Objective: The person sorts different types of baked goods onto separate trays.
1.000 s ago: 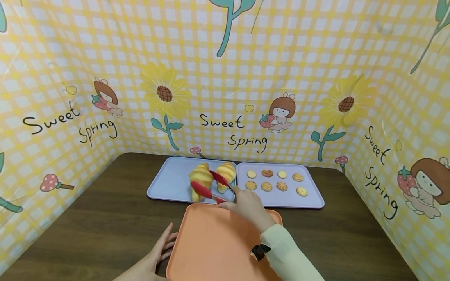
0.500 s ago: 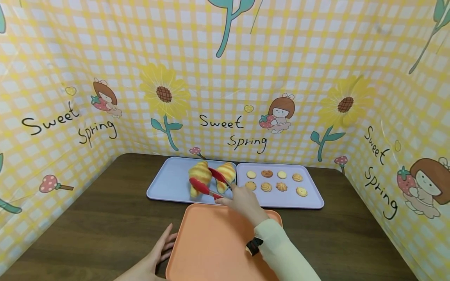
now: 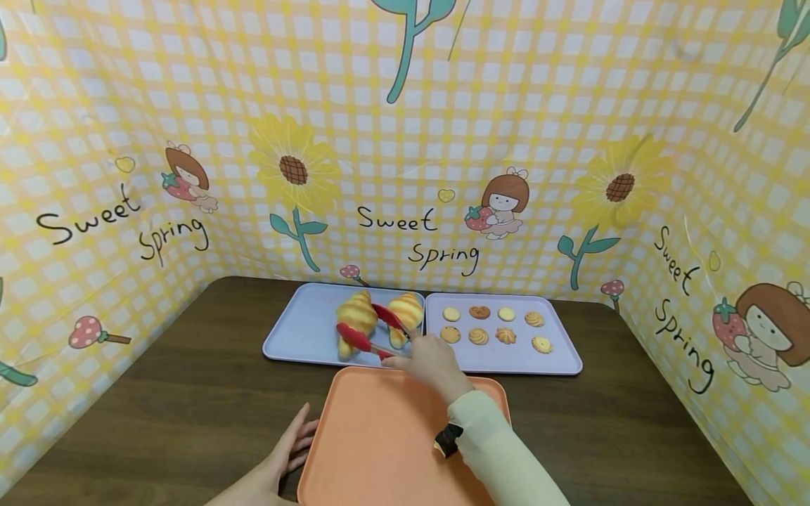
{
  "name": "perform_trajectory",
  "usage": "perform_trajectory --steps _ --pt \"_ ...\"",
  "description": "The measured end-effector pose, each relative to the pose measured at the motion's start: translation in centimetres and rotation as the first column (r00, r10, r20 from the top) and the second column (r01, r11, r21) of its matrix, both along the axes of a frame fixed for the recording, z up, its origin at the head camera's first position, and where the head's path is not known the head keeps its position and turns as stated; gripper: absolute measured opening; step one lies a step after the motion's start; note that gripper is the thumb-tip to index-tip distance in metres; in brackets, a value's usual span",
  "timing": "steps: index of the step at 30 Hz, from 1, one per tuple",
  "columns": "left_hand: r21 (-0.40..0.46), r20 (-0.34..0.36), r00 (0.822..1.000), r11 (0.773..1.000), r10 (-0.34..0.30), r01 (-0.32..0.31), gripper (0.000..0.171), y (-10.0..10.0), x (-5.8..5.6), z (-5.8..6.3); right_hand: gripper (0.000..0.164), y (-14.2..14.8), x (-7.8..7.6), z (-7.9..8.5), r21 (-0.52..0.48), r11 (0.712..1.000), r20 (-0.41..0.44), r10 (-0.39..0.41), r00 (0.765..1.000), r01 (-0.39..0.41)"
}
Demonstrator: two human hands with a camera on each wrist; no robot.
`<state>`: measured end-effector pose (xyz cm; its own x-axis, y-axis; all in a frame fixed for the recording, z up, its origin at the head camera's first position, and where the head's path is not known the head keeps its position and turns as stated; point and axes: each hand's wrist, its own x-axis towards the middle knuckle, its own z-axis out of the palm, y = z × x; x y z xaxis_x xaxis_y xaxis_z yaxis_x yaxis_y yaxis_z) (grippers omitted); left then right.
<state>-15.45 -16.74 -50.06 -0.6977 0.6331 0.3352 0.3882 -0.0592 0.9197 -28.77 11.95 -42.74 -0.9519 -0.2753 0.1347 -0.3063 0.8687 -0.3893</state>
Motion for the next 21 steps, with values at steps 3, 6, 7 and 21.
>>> perform_trajectory --steps 3,6,7,21 --pt "0.007 0.026 1.0 1.0 -0.002 0.002 0.108 0.0 -0.07 -0.17 0.085 -0.04 -0.01 -0.11 0.009 1.0 0.011 -0.005 1.0 0.005" --pt "0.02 0.051 0.999 1.0 -0.004 0.003 0.106 0.0 -0.14 -0.4 0.087 -0.03 0.01 -0.23 0.017 1.0 0.011 -0.008 1.0 0.008" --pt "0.025 0.057 0.998 1.0 -0.006 0.004 0.105 0.01 -0.15 -0.45 0.087 -0.03 0.03 -0.23 0.019 1.0 0.012 -0.009 1.0 0.009" --pt "0.036 0.001 1.0 0.999 0.005 -0.005 0.108 0.11 0.02 -0.22 0.097 -0.05 -0.37 -1.03 0.009 1.0 -0.007 -0.014 1.0 0.014"
